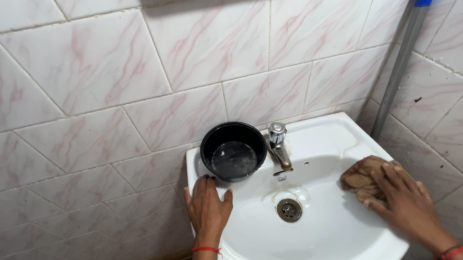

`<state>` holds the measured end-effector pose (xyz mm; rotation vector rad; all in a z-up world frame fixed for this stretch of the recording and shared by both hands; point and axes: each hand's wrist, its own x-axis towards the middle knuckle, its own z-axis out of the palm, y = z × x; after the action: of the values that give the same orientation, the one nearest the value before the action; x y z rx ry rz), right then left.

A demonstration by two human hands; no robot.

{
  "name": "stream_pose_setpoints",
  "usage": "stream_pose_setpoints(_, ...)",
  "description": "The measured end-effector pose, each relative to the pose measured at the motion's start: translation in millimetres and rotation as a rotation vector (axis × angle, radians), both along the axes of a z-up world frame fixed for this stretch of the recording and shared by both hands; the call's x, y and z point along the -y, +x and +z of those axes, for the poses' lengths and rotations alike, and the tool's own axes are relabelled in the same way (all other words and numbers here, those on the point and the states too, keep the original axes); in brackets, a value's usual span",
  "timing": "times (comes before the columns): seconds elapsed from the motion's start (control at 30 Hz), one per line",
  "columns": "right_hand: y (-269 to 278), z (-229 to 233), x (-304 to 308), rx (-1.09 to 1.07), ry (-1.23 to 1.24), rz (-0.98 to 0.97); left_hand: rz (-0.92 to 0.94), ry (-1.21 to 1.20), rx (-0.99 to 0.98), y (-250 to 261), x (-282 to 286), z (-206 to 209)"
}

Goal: The person washes a cloth under running water in a bathroom sink, then uses the wet cloth to wipe the sink basin, faucet, and a black bowl. The person repeatedly rinses and wrings the cloth while scrubbing the surfaces.

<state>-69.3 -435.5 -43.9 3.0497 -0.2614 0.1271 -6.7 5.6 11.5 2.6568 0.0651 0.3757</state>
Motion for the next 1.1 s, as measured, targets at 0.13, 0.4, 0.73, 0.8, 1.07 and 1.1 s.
stream_pose_setpoints(0.13,34.0,16.9,12.5,0.001,0.026,0.024,0.005,0.005,-0.014,2.1,1.3,-2.3)
stream_pose_setpoints(0.4,105.4,28.6,6.0,0.002,-0.021,0.167,0.007,0.004,-0.045,2.9,-1.4,-1.9)
stream_pose_setpoints(0.73,142.0,30.8,-97.5,0.141,0.207,0.451,0.007,-0.003,-0.024,2.8,-0.2,-1.6)
stream_pose_setpoints(0.8,142.6,22.6,-111.0,0.235,0.210,0.549,0.013,-0.014,-0.019,0.8,-1.3,-2.1)
stream_pose_setpoints(1.07,147.0,54.1,-80.6,0.011,0.403,0.266,0.038,-0.097,-0.005,2.2,-4.7,1.5)
stream_pose_setpoints(1.1,146.0,55.5,-67.4,0.030,0.366,0.249,0.042,-0.100,-0.010,1.6,-5.3,2.0)
